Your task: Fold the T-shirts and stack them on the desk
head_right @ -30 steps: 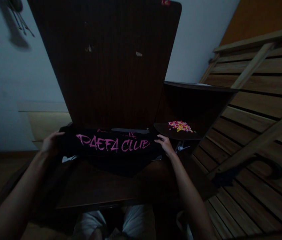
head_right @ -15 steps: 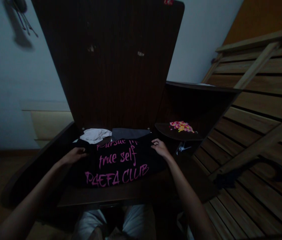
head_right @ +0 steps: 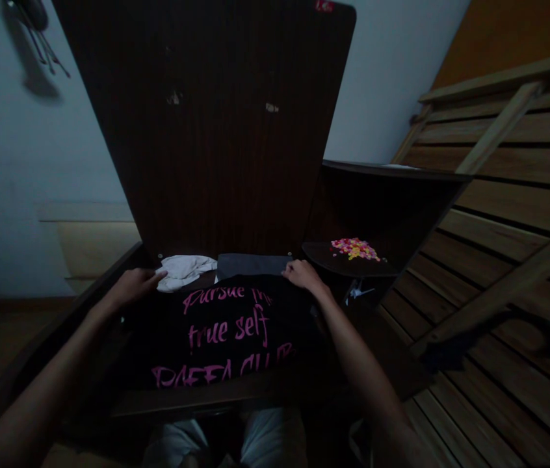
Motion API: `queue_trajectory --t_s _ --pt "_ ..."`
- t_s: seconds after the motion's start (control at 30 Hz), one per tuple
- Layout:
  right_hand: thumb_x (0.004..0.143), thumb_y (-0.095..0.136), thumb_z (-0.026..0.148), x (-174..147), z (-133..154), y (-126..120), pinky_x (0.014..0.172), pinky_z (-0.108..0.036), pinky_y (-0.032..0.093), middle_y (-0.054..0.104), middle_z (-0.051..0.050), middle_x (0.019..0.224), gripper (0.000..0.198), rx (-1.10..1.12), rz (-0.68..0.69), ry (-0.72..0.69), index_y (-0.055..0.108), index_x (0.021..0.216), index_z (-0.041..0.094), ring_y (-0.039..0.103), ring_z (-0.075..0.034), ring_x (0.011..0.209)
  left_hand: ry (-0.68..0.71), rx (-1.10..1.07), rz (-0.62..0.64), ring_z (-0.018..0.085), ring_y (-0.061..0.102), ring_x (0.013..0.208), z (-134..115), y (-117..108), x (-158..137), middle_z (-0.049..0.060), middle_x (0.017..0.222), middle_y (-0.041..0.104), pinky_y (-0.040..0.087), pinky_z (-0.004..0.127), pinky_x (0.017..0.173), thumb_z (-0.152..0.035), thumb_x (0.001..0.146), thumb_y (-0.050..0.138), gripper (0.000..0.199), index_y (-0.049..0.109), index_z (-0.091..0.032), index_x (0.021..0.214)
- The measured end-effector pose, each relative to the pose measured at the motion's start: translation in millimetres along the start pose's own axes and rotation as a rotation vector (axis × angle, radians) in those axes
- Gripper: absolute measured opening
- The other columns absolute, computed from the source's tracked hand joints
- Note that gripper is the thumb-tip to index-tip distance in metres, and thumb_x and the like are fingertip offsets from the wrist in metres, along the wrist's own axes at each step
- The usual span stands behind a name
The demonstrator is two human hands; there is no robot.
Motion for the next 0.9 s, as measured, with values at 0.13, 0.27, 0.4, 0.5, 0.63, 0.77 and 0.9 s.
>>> queue_trajectory --t_s 0.13,0.27,0.4,0.5,0.63,0.77,0.9 --pt "0.076 0.069 0.023 32 26 35 0.075 -0.025 0.044 0.071 -0.006 0.087 0.004 -0.075 0.015 -0.086 0.069 0.079 0.020 0.064 -0.019 0.086 0.112 0.083 0.064 0.025 0.067 0.089 -15 33 31 0.012 0.087 0.073 0.048 0.029 0.077 -0.038 0.078 0.051 0.025 0.068 -0.019 0.076" --pt "0.074 0.073 0.022 47 29 65 0.091 -0.030 0.044 0.068 -0.011 0.114 0.032 -0.166 0.201 -0.087 0.067 0.106 0.018 0.060 -0.024 0.109 0.144 0.095 0.445 0.020 0.066 0.091 -15 61 41 0.005 0.091 0.074 0.047 0.025 0.080 -0.023 0.068 0.056 0.022 0.071 -0.018 0.084" --pt "0.079 0.069 0.026 53 19 73 0.081 -0.028 0.047 0.070 -0.009 0.105 0.021 -0.165 0.255 -0.055 0.068 0.099 0.018 0.064 -0.023 0.098 0.133 0.064 0.607 0.018 0.066 0.081 -11 68 41 0.003 0.086 0.075 0.049 0.023 0.071 -0.016 0.059 0.054 0.032 0.072 -0.018 0.085" --pt "0.080 0.067 0.027 55 11 68 0.074 -0.026 0.046 0.071 -0.005 0.096 0.013 -0.136 0.268 -0.073 0.067 0.090 0.019 0.064 -0.020 0.090 0.122 0.044 0.707 0.019 0.065 0.075 -11 64 41 0.001 0.083 0.074 0.049 0.024 0.064 -0.016 0.055 0.053 0.038 0.073 -0.018 0.087" --pt "0.081 0.064 0.028 57 7 54 0.072 -0.026 0.044 0.068 -0.003 0.091 0.012 -0.026 0.195 -0.172 0.062 0.087 0.019 0.061 -0.019 0.086 0.189 -0.097 0.906 0.018 0.062 0.073 -18 54 36 -0.002 0.078 0.071 0.048 0.024 0.065 -0.021 0.052 0.059 0.034 0.073 -0.023 0.083" --pt "0.083 0.060 0.027 56 11 38 0.075 -0.027 0.042 0.066 -0.002 0.089 0.009 0.043 0.081 -0.238 0.058 0.087 0.020 0.059 -0.019 0.086 0.230 -0.189 1.030 0.014 0.049 0.054 -28 46 28 -0.003 0.053 0.055 0.041 0.023 0.055 -0.032 0.058 0.061 0.016 0.068 -0.019 0.064" --pt "0.085 0.058 0.031 54 19 22 0.073 -0.027 0.042 0.066 -0.002 0.087 0.010 0.020 -0.021 -0.207 0.058 0.090 0.022 0.060 -0.019 0.084 0.241 -0.171 0.853 0.013 0.047 0.056 -32 39 31 -0.003 0.053 0.053 0.040 0.024 0.058 -0.034 0.058 0.058 0.016 0.063 -0.019 0.059"
Point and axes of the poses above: each hand's wrist, its own x-axis towards the middle knuckle, its own y-axis out of the palm, z = x × y, the point moved 1 cm from there along x, towards the middle knuckle
